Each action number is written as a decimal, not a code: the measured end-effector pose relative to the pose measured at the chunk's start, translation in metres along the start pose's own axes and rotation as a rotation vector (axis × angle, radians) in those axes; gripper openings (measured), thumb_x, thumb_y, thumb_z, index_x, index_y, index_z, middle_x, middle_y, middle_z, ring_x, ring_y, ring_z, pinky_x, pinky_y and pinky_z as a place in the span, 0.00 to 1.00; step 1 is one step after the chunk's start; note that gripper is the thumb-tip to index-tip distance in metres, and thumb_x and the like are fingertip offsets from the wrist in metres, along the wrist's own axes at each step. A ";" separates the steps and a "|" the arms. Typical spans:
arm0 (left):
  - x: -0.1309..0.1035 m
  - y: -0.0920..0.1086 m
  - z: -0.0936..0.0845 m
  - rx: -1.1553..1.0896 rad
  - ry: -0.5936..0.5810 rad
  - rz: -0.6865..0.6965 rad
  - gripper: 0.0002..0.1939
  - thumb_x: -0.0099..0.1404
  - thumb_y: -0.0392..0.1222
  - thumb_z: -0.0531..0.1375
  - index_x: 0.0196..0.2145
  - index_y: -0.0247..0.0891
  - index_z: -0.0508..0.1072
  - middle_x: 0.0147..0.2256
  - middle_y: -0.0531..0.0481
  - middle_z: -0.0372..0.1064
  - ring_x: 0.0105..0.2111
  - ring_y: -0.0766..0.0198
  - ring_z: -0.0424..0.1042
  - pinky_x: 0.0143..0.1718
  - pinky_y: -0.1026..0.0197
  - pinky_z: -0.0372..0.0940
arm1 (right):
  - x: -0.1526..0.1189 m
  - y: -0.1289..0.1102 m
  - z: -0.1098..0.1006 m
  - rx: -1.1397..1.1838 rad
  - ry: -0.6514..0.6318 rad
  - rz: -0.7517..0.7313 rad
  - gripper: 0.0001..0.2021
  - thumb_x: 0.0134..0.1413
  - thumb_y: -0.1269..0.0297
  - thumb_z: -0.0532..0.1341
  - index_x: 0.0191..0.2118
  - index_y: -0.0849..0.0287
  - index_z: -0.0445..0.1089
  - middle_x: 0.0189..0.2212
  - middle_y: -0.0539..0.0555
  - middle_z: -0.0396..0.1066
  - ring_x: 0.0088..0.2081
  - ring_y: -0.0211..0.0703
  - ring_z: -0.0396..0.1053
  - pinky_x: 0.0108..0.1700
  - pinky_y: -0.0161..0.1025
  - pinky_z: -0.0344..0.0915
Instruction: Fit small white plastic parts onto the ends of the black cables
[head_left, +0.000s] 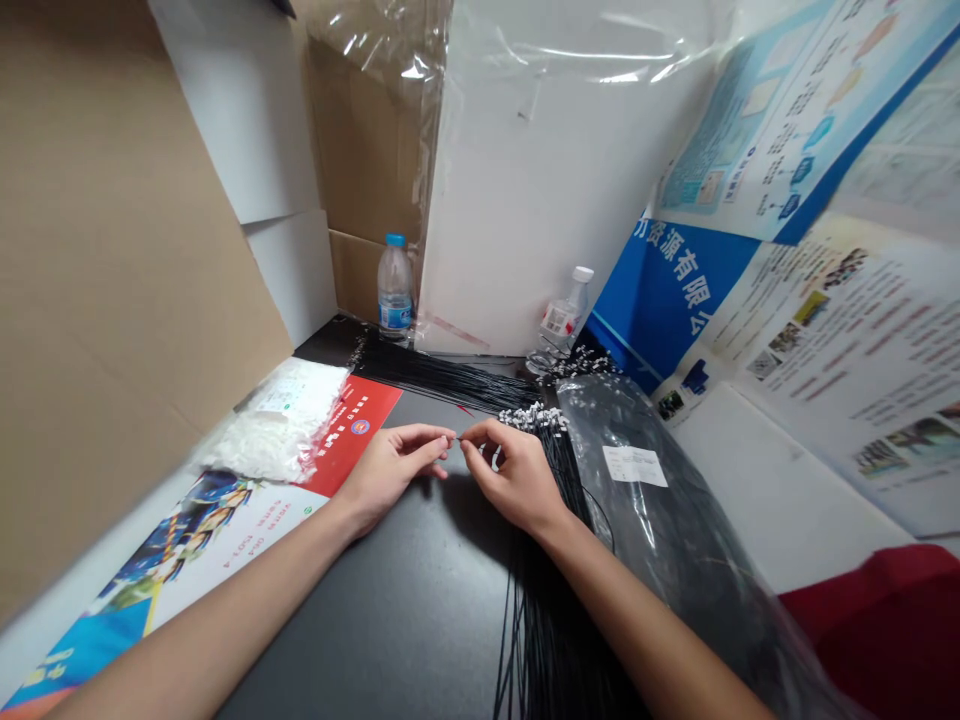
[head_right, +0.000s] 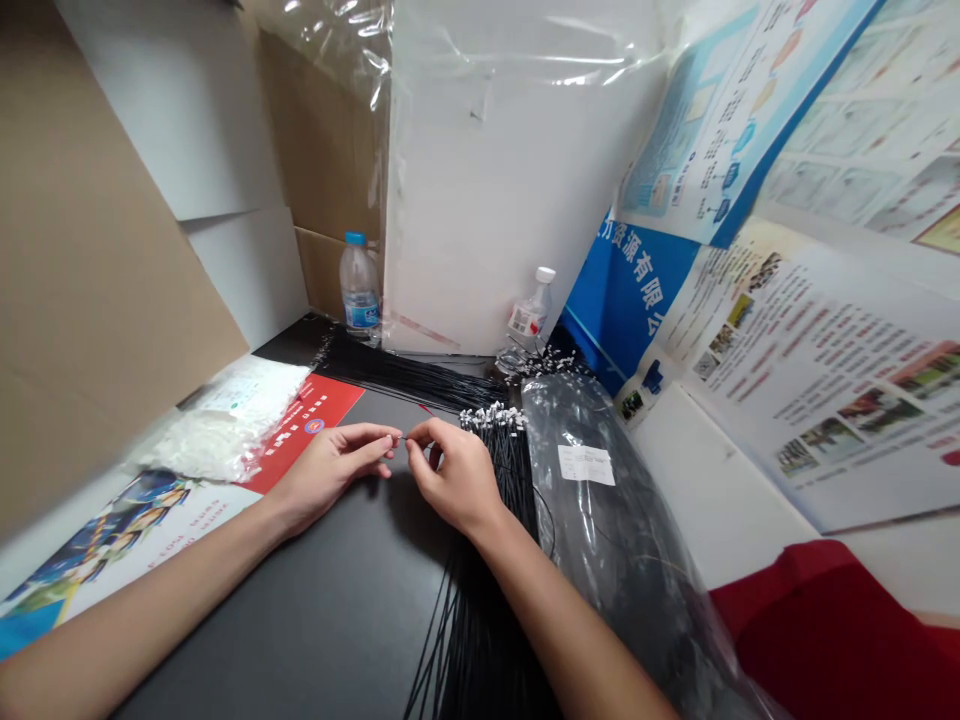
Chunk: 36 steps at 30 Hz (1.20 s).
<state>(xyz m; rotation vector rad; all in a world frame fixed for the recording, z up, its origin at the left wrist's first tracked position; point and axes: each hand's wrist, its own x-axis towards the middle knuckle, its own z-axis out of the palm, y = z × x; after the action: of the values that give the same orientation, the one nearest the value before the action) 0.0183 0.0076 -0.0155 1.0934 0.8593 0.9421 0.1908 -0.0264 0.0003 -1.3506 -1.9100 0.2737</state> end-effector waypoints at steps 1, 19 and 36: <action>0.000 0.000 0.000 -0.002 -0.005 -0.007 0.14 0.52 0.44 0.70 0.35 0.34 0.80 0.36 0.46 0.77 0.26 0.68 0.72 0.33 0.62 0.69 | 0.000 0.000 0.000 -0.002 0.004 0.000 0.05 0.56 0.69 0.59 0.32 0.58 0.72 0.26 0.48 0.73 0.26 0.34 0.66 0.30 0.32 0.60; -0.002 0.006 -0.006 -0.124 -0.175 -0.124 0.12 0.52 0.41 0.71 0.33 0.33 0.79 0.33 0.46 0.73 0.35 0.63 0.71 0.36 0.61 0.71 | -0.004 -0.002 0.001 -0.027 0.006 -0.071 0.05 0.55 0.70 0.58 0.32 0.56 0.72 0.27 0.49 0.73 0.29 0.38 0.66 0.35 0.35 0.62; -0.001 0.005 -0.009 -0.111 -0.162 -0.139 0.11 0.50 0.40 0.72 0.32 0.34 0.79 0.33 0.48 0.73 0.33 0.66 0.71 0.33 0.63 0.70 | -0.006 0.000 0.002 -0.018 -0.015 -0.076 0.05 0.57 0.68 0.59 0.31 0.57 0.72 0.24 0.48 0.71 0.27 0.37 0.63 0.32 0.34 0.59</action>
<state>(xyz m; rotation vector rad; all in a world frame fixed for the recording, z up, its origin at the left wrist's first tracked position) 0.0093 0.0108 -0.0128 0.9870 0.7314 0.7649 0.1903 -0.0315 -0.0037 -1.2880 -1.9756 0.2303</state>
